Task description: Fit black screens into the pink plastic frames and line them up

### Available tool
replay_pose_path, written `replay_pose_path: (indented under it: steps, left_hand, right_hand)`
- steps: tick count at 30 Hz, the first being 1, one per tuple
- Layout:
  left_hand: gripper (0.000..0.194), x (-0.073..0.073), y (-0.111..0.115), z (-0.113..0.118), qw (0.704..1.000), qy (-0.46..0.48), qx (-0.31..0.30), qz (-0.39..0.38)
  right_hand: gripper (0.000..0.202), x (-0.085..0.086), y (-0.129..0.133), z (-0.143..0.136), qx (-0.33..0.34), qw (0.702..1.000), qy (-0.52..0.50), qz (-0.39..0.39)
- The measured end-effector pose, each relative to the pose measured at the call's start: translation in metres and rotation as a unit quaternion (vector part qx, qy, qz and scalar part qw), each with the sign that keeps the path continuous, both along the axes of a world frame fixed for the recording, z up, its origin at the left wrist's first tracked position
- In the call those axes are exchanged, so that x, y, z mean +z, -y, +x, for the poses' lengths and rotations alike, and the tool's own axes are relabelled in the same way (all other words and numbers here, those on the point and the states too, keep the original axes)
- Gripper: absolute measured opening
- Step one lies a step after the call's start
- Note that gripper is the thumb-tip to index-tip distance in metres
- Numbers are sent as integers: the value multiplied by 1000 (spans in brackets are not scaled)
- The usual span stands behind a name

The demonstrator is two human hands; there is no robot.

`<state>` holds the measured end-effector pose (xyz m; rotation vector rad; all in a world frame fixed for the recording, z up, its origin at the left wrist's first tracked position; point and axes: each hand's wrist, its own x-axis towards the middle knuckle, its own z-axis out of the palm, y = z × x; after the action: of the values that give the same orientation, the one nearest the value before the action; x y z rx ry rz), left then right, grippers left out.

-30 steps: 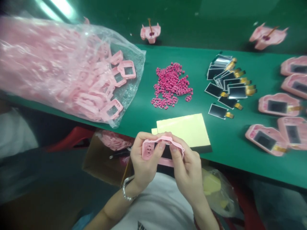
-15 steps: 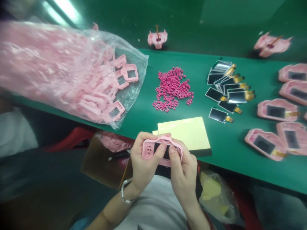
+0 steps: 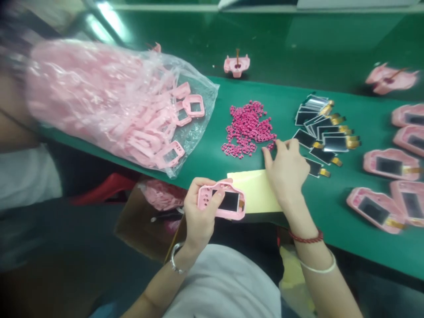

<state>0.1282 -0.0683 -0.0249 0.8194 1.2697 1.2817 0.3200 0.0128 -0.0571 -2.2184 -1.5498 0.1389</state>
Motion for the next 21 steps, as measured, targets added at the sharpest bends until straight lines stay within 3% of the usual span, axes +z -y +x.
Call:
replay_pose_path:
  steps: [3,5,9,12,14,16,21]
  left_hand:
    - [21,-3,0,0,1000,-11,20,6]
    - [15,-6,0,0,1000,4,25,7]
    - [14,-11,1,-2,998,60,-1,8]
    - [24,-11,1,-1,996,85,-22,15]
    - [28,-10,1,2,995,95,-28,28]
    - [29,-10,4,5,994,93,-29,45]
    - [35,-10,19,12,992,83,-61,67]
  right_hand:
    - [29,-6,-2,-7,24,998,59,17]
    - [23,-2,5,-8,54,997,33,50]
    - [22,26,37,-10,81,972,-177,131]
    - [21,51,73,-23,92,946,-282,130]
    - [11,63,94,-35,144,947,-261,117]
    - [16,68,106,-47,180,955,-201,125]
    - [18,61,112,-74,201,951,-99,211]
